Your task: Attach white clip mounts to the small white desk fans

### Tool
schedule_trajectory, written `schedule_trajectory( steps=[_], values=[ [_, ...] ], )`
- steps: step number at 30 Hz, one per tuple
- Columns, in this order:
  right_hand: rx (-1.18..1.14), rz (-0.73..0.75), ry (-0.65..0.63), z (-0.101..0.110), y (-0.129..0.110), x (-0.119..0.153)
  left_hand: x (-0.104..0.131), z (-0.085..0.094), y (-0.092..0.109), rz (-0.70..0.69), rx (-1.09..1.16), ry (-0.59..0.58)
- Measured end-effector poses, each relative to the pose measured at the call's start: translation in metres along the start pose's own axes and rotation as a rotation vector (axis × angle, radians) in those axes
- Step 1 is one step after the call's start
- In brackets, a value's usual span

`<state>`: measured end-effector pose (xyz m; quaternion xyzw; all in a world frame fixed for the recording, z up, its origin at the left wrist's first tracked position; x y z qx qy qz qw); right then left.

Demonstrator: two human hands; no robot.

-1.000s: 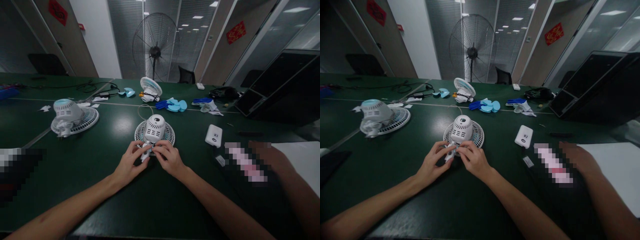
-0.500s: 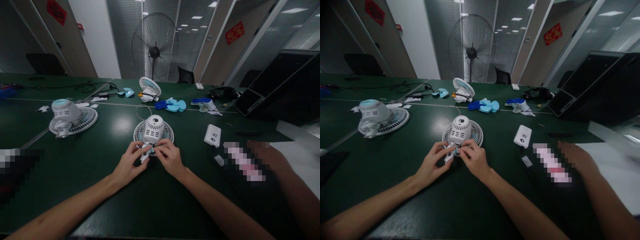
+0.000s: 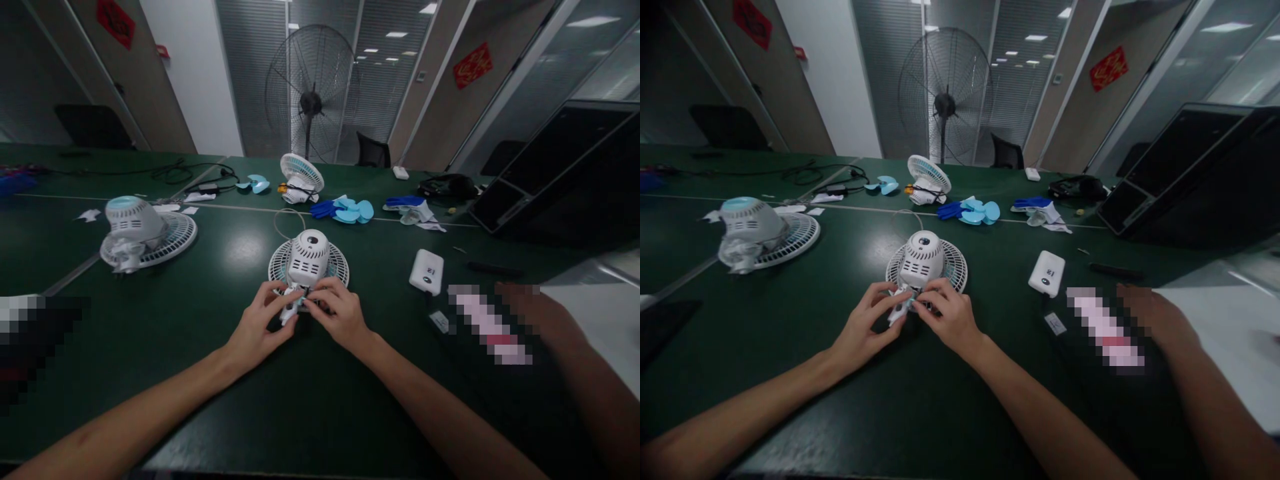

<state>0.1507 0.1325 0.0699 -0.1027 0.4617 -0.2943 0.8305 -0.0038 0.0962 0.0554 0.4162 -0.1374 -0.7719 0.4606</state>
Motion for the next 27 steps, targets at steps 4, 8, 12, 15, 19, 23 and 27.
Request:
schedule_trajectory(
  steps=[4,8,12,15,19,23,27],
  values=[
    [-0.011,-0.043,0.002,0.0,-0.002,0.0,0.0,-0.001,-0.001,0.012,0.005,-0.017],
    [0.029,0.0,-0.046,-0.001,-0.009,0.001,-0.001,0.001,0.0,0.01,0.002,-0.01],
    [0.098,0.098,-0.051,0.0,-0.015,0.002,-0.001,0.002,0.0,0.006,0.004,-0.007],
    [0.1,0.095,-0.039,-0.001,-0.013,0.001,-0.001,0.003,-0.002,0.012,0.004,0.003],
    [0.027,-0.019,-0.009,-0.002,-0.006,-0.001,0.0,0.002,-0.001,0.005,0.009,-0.004],
    [-0.034,-0.093,0.004,-0.001,-0.005,-0.002,0.0,0.002,-0.001,0.009,-0.004,-0.009],
    [0.031,-0.032,-0.057,-0.003,-0.011,0.0,-0.001,0.004,0.001,0.006,-0.021,0.003]
  ],
)
Point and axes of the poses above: each hand's wrist, its own x-axis away from the middle knuckle, its own z-axis out of the back of the hand, y = z × x, the point moved 10 cm from there along -x, towards the middle knuckle, and after that the axes turned 2 degrees about y, right-handed, at the moved point
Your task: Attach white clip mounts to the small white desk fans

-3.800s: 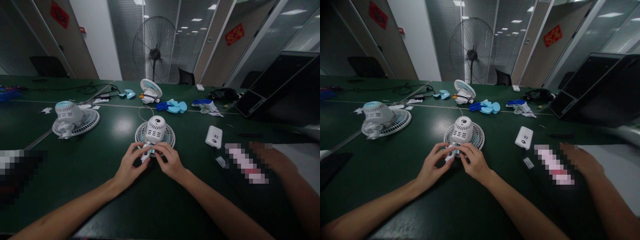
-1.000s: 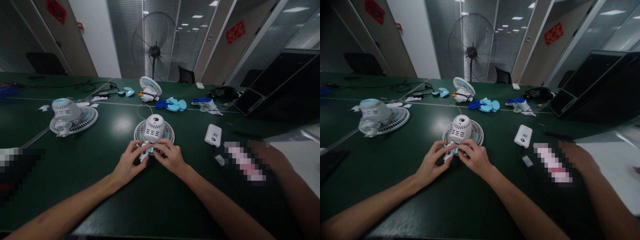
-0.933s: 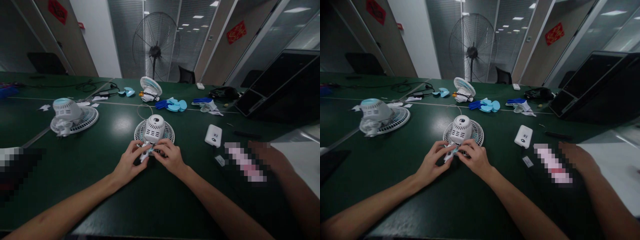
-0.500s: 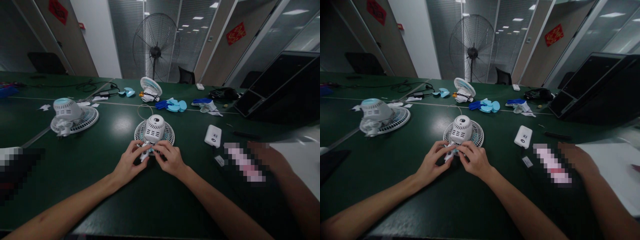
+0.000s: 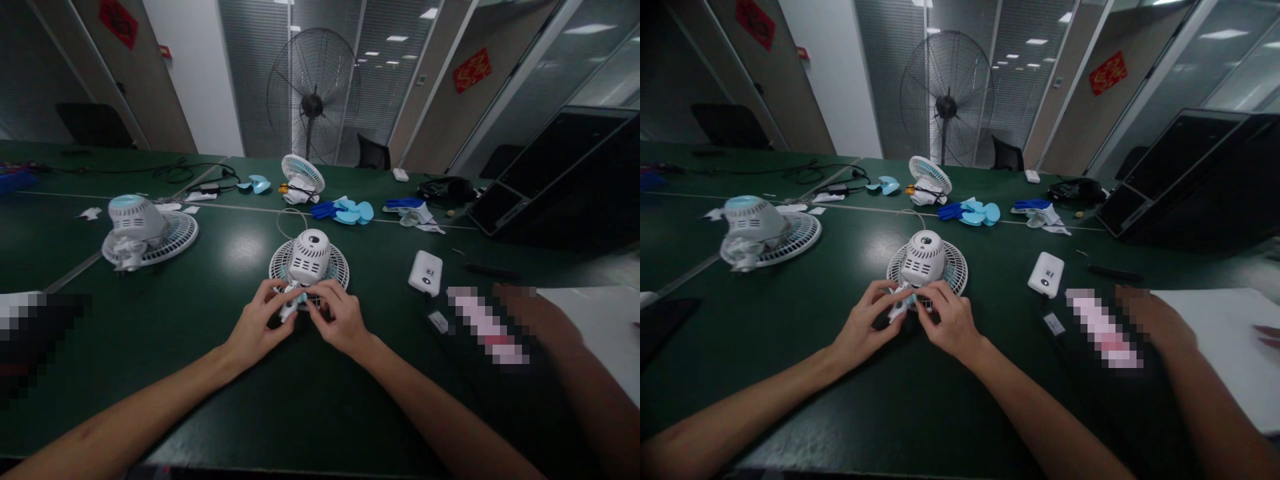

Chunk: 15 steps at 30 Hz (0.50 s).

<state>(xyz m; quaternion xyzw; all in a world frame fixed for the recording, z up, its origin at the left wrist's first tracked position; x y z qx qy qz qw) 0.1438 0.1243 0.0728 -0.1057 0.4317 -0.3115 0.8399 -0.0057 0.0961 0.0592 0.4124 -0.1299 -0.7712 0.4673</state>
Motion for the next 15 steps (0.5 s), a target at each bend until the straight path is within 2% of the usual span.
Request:
schedule_trajectory(
  steps=[5,15],
  values=[
    [0.1,0.144,-0.017,-0.0013,-0.0036,0.002,0.0007,0.0,-0.001,0.0,-0.005,0.001],
    [0.102,0.116,-0.01,0.0002,0.0011,-0.0011,0.0011,-0.0009,-0.0006,0.0,-0.004,-0.001]
  ],
)
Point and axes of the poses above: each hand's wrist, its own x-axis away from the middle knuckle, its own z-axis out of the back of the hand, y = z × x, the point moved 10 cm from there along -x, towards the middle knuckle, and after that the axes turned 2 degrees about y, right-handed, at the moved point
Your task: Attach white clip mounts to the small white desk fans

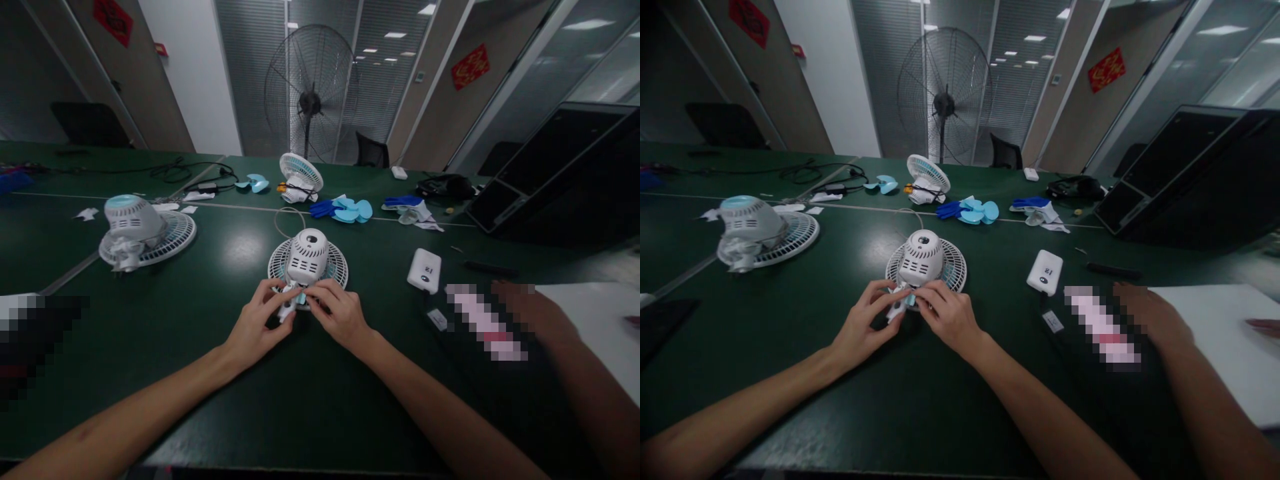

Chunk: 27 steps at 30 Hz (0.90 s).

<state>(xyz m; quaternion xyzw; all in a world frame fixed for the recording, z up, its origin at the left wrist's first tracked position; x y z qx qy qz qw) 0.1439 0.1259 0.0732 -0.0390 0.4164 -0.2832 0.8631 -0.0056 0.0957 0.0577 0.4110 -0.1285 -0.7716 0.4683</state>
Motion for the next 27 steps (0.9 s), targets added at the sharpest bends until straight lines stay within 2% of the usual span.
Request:
schedule_trajectory(
  steps=[8,15,27],
  values=[
    [-0.049,-0.036,-0.013,-0.003,0.002,0.002,0.0,0.0,0.001,-0.014,0.0,0.004],
    [0.058,0.066,-0.018,-0.001,-0.007,0.003,0.0,0.001,0.0,-0.007,0.004,0.008],
    [-0.015,-0.044,-0.007,-0.002,0.002,0.0,0.0,-0.001,-0.001,0.006,0.016,-0.017]
  ],
)
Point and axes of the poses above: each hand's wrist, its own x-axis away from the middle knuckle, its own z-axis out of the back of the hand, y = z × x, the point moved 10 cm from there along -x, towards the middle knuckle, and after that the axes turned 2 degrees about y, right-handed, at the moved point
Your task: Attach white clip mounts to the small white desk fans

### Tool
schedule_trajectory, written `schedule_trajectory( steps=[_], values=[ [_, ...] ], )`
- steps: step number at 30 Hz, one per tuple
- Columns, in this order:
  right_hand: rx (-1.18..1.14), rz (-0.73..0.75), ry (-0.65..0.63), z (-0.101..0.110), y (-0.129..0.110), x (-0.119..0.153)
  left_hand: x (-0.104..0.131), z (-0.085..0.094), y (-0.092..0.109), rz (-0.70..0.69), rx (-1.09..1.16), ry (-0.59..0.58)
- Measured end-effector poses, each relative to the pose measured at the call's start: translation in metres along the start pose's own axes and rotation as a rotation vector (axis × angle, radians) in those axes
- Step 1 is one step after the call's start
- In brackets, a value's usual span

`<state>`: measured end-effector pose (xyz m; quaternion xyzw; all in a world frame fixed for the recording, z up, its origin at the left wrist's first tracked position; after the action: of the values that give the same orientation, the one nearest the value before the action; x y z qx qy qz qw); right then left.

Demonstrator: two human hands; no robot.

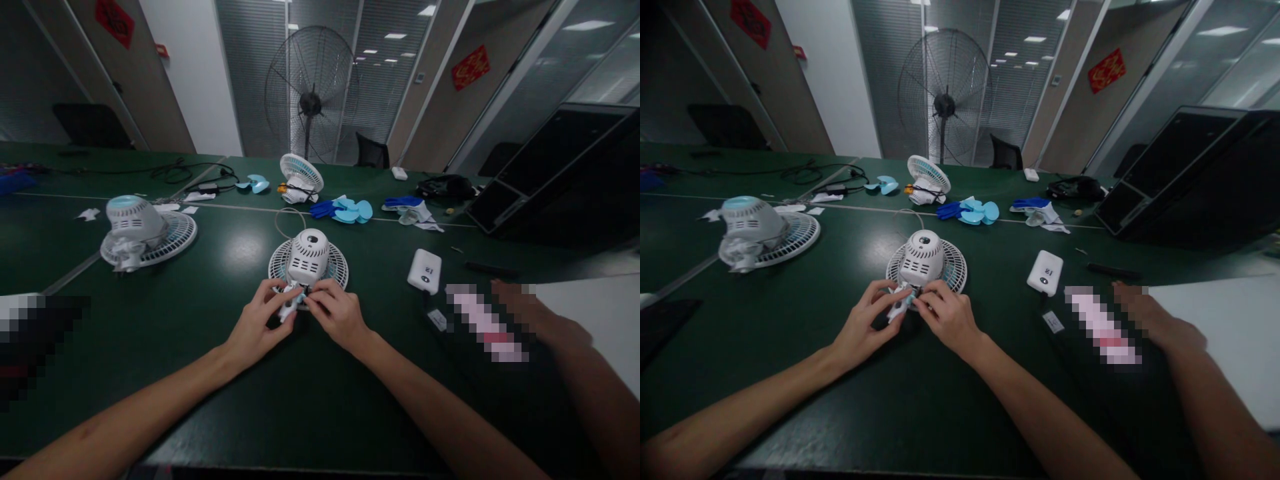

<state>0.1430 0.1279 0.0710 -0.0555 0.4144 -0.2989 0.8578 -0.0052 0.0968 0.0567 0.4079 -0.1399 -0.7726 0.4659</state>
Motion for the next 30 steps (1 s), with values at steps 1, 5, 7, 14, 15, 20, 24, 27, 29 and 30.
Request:
schedule_trajectory(
  steps=[1,5,7,14,15,20,24,27,29,30],
  values=[
    [-0.005,-0.006,-0.006,0.0,0.0,0.0,0.0,0.0,0.0,0.001,0.003,-0.001],
    [-0.017,-0.012,-0.024,0.0,-0.002,0.001,0.0,0.0,0.001,0.008,0.003,-0.004],
    [-0.006,0.009,-0.022,0.0,-0.004,0.002,0.0,0.0,0.001,0.003,-0.003,-0.006],
    [0.057,0.094,0.002,0.0,-0.006,0.003,0.0,-0.001,-0.001,0.003,0.003,-0.008],
    [0.058,0.097,0.004,0.0,-0.006,0.003,0.001,-0.001,-0.001,0.005,0.001,-0.006],
    [0.015,0.051,0.025,0.004,-0.001,0.0,0.002,-0.002,-0.003,0.009,0.001,-0.007],
    [-0.017,0.016,0.033,0.004,0.001,0.001,0.001,-0.001,-0.003,0.014,-0.005,-0.001],
    [-0.006,0.095,0.031,0.003,-0.005,0.004,0.0,0.0,-0.001,0.007,-0.004,0.004],
    [0.016,0.172,0.008,0.0,-0.011,0.006,0.0,0.0,0.0,0.003,0.005,0.002],
    [0.026,0.195,-0.001,-0.001,-0.012,0.007,0.0,0.0,0.0,0.001,0.009,0.001]
  ],
)
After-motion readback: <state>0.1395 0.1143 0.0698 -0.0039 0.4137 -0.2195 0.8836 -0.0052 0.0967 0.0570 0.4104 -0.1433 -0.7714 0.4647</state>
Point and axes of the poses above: each hand's wrist, its own x-axis away from the middle knuckle, its own z-axis out of the back of the hand, y = z × x, the point moved 10 cm from there along -x, towards the middle knuckle, and after that the axes turned 2 degrees about y, right-handed, at the moved point
